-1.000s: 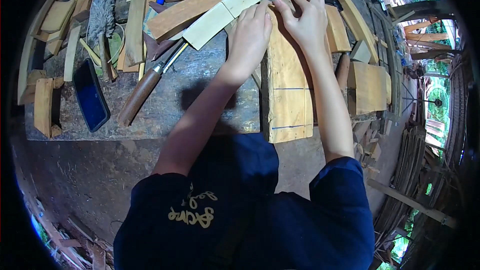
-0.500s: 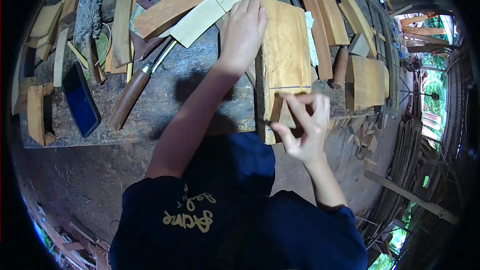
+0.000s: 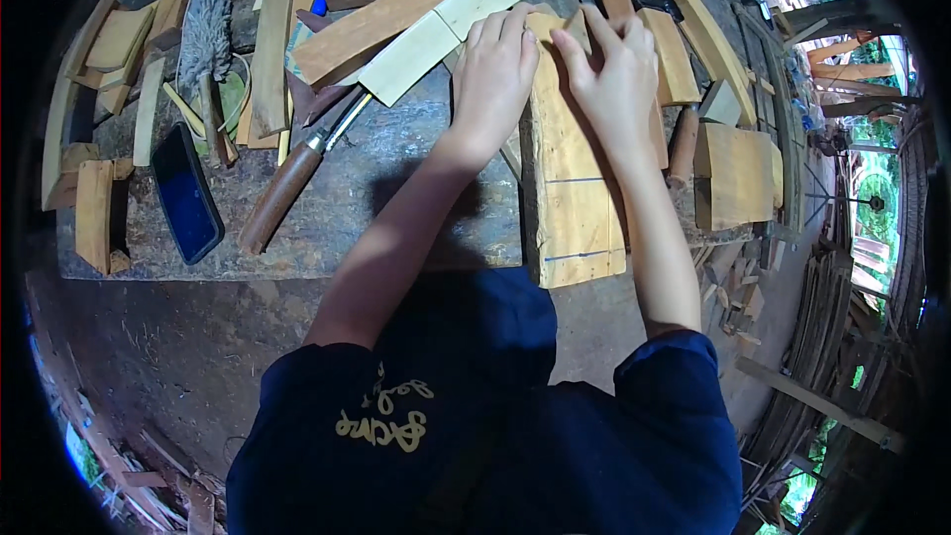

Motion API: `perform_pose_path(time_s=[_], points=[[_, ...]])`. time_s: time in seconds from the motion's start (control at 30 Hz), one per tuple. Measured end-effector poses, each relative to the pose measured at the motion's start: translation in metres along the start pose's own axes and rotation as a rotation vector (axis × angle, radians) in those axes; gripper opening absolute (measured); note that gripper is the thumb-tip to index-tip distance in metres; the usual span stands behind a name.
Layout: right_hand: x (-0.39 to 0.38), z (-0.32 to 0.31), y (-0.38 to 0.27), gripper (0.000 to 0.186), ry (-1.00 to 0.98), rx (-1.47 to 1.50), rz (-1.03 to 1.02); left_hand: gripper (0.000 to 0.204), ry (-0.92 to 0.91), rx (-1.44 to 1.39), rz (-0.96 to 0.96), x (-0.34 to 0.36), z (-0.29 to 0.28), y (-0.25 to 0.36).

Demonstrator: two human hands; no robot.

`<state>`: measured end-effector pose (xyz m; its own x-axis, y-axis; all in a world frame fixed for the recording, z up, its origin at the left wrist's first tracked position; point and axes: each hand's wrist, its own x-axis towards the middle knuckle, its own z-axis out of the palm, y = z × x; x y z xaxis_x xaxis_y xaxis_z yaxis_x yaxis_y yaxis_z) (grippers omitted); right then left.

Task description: The recorder uses a handsaw and a wood file to shape and refine small pieces of wood on a workshop table.

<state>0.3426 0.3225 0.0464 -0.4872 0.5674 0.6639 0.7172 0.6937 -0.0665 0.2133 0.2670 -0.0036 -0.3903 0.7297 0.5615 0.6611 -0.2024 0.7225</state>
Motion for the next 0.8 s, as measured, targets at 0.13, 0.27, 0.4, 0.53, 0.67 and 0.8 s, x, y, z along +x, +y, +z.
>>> perform_pose_path(time_s=[0.13, 0.27, 0.4, 0.53, 0.67, 0.8], points=[[-0.028, -0.036, -0.024, 0.048, -0.161, -0.172, 0.009, 0.032, -0.003, 0.013, -0.011, 0.0, -0.004, -0.003], [-0.041, -0.086, -0.038, 0.049, -0.373, -0.358, 0.001, 0.032, -0.01, -0.013, -0.003, 0.0, -0.002, 0.0], [-0.058, -0.11, -0.052, 0.055, -0.494, -0.282, 0.05, 0.032, -0.009, -0.034, -0.009, -0.003, -0.003, -0.005], [-0.064, -0.109, -0.055, 0.058, -0.517, -0.2, 0.139, 0.033, -0.011, -0.023, -0.016, -0.005, -0.002, -0.002], [-0.041, -0.074, -0.039, 0.054, -0.385, -0.194, 0.106, 0.033, 0.016, 0.008, -0.007, -0.003, -0.004, -0.005], [0.0, -0.02, -0.002, 0.043, -0.17, -0.129, 0.128, 0.034, -0.019, 0.007, -0.017, 0.002, -0.003, 0.002]])
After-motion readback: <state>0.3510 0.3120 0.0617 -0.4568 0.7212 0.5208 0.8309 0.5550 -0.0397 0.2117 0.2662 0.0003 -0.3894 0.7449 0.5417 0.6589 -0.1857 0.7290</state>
